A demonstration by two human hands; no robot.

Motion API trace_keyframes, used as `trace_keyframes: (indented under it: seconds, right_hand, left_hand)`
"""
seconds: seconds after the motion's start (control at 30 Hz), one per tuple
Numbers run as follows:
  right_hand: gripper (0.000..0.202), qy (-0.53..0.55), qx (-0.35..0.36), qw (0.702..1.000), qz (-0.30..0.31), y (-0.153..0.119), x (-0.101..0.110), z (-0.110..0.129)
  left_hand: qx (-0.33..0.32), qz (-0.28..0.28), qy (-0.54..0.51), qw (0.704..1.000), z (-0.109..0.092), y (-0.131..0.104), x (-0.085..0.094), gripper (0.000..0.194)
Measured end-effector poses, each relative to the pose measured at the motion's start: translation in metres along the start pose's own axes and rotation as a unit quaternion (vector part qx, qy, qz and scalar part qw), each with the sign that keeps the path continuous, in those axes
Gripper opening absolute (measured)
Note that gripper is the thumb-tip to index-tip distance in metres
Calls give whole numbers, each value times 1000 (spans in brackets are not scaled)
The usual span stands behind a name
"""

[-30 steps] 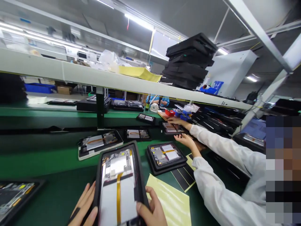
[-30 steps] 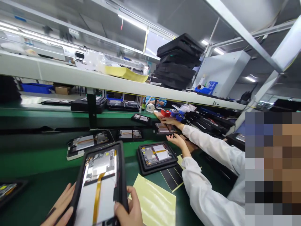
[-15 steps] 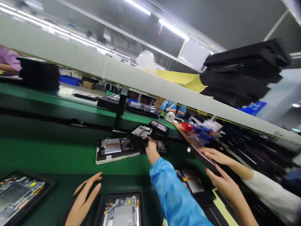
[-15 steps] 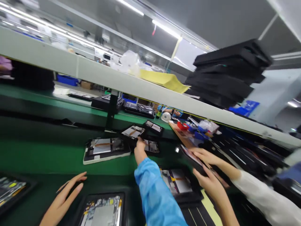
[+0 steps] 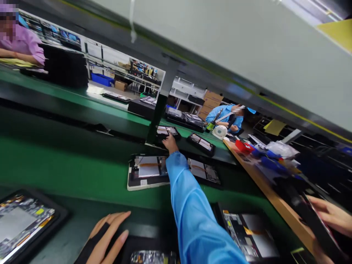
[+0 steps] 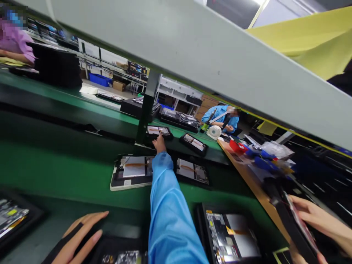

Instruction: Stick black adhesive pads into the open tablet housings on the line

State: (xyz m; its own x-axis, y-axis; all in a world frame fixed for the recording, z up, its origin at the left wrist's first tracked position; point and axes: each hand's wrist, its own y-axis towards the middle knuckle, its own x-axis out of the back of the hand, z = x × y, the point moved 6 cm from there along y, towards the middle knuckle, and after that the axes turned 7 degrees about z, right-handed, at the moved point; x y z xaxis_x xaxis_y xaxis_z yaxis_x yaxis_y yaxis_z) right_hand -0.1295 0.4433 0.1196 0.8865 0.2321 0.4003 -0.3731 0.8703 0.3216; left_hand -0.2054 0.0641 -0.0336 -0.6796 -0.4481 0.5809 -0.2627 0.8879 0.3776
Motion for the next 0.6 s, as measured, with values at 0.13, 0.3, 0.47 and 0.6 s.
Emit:
trace_keyframes:
  seconds: [0.13,0.3,0.47,0.6]
  right_hand:
    - [44,-8,-87,996,-11,-37,50,-10]
    - [40,-35,-106,991,-70,-152,116,-14]
    - [34,-35,-77,989,-123,-238,106,-16]
    - [34,-29,-47,990,-129,-243,82,-12]
  left_hand:
    - [12,-7,19,1000,24,13,7,42]
    - [73,-22,-16,997,34,83,12,51]
    - [113,-10,-48,992,24,173,8,51]
    - [140,40,-63,987,19,204,2,39]
